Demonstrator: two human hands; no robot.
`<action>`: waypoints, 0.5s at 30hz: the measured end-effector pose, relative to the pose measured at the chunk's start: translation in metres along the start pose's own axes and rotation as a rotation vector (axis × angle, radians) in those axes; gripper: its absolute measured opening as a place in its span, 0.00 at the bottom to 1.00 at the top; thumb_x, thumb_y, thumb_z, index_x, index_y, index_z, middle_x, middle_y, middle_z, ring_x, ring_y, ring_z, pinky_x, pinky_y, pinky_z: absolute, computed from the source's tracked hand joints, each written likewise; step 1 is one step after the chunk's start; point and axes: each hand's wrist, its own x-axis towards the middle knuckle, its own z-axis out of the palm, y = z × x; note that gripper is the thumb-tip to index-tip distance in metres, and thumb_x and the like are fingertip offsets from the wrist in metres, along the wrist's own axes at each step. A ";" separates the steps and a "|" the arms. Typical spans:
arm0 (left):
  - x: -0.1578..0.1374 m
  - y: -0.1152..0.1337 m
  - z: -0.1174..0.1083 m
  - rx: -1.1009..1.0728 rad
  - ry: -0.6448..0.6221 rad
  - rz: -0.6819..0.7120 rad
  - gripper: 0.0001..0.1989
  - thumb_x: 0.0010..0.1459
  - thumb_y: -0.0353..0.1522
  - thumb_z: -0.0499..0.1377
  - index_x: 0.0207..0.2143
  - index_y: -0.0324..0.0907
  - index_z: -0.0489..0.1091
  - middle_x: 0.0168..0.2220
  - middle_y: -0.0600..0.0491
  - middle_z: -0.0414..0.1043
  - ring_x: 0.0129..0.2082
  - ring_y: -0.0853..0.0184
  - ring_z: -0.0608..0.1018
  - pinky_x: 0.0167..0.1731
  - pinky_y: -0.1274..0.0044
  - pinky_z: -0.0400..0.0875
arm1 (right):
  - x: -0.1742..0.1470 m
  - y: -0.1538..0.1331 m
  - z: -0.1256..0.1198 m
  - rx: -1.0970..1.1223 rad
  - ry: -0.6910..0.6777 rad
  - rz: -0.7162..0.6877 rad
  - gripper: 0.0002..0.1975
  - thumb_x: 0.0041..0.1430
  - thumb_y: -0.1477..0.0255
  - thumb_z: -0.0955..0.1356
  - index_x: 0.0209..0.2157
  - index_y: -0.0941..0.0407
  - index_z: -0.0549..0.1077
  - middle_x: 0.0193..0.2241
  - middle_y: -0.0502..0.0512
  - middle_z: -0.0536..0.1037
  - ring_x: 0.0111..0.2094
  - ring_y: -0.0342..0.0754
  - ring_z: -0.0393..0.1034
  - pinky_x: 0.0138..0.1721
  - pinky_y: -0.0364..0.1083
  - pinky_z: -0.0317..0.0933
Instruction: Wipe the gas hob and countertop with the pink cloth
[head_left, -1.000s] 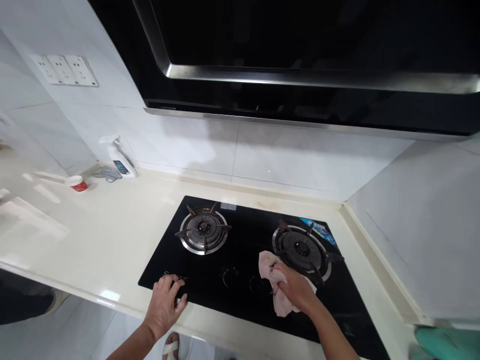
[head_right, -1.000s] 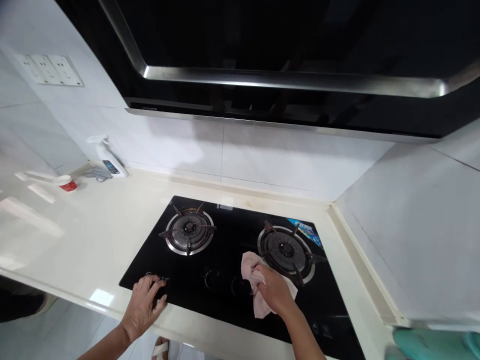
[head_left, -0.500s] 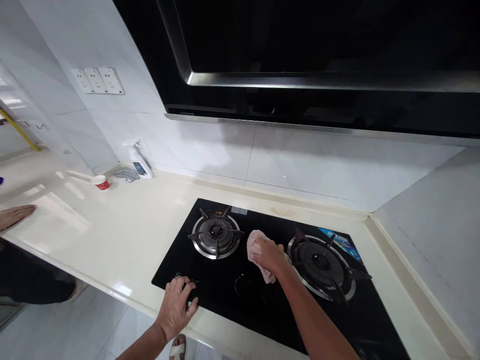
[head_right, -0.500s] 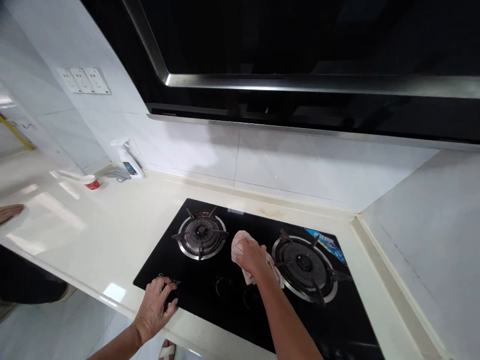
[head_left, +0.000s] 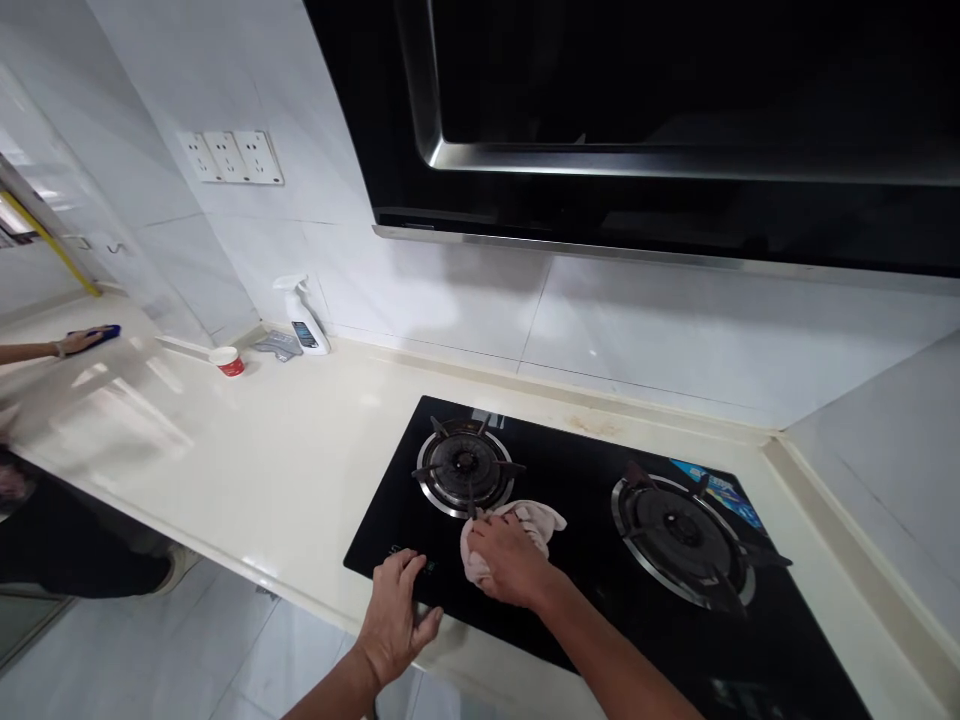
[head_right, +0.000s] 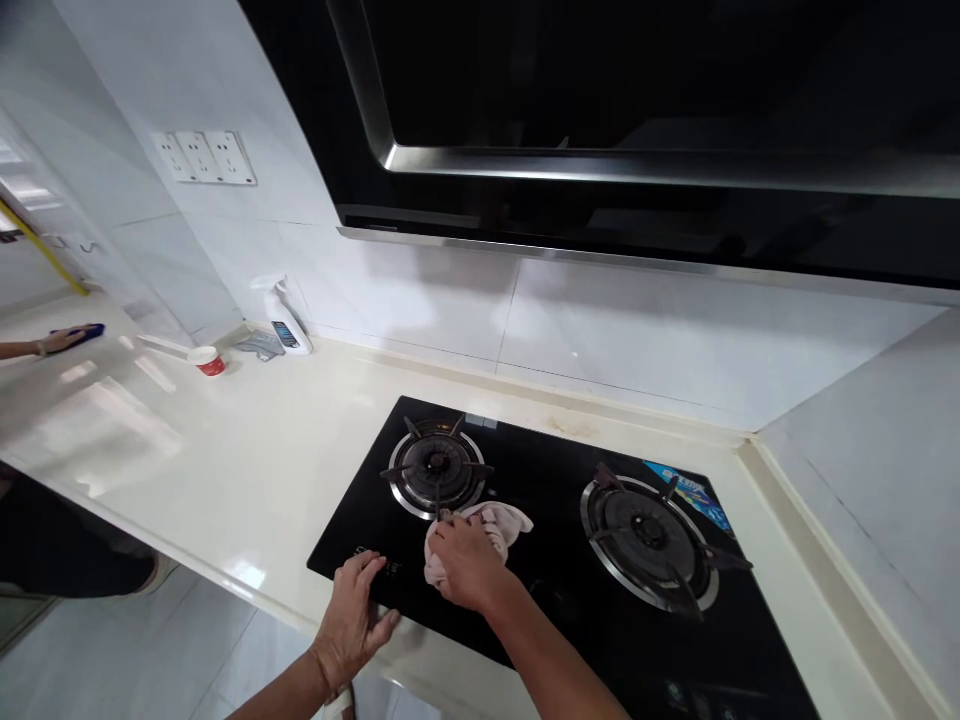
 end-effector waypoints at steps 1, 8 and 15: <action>-0.002 -0.002 0.001 -0.017 0.006 0.006 0.32 0.60 0.46 0.59 0.62 0.41 0.60 0.57 0.37 0.66 0.57 0.50 0.70 0.53 0.57 0.69 | 0.002 -0.008 0.003 0.002 0.018 0.027 0.22 0.51 0.68 0.72 0.49 0.55 0.73 0.53 0.60 0.75 0.53 0.61 0.65 0.56 0.59 0.55; -0.008 -0.009 0.006 -0.137 0.003 0.070 0.38 0.61 0.49 0.58 0.68 0.45 0.54 0.66 0.35 0.57 0.64 0.46 0.65 0.57 0.52 0.66 | 0.009 -0.065 0.048 0.172 0.189 0.259 0.22 0.50 0.65 0.72 0.48 0.53 0.72 0.56 0.58 0.72 0.55 0.61 0.62 0.54 0.59 0.56; -0.049 -0.028 -0.033 -0.387 0.018 -0.012 0.38 0.62 0.49 0.57 0.69 0.48 0.49 0.67 0.37 0.56 0.66 0.47 0.64 0.58 0.53 0.68 | 0.034 -0.117 0.081 0.379 0.441 0.330 0.12 0.47 0.72 0.70 0.36 0.52 0.71 0.45 0.55 0.77 0.47 0.57 0.65 0.52 0.56 0.57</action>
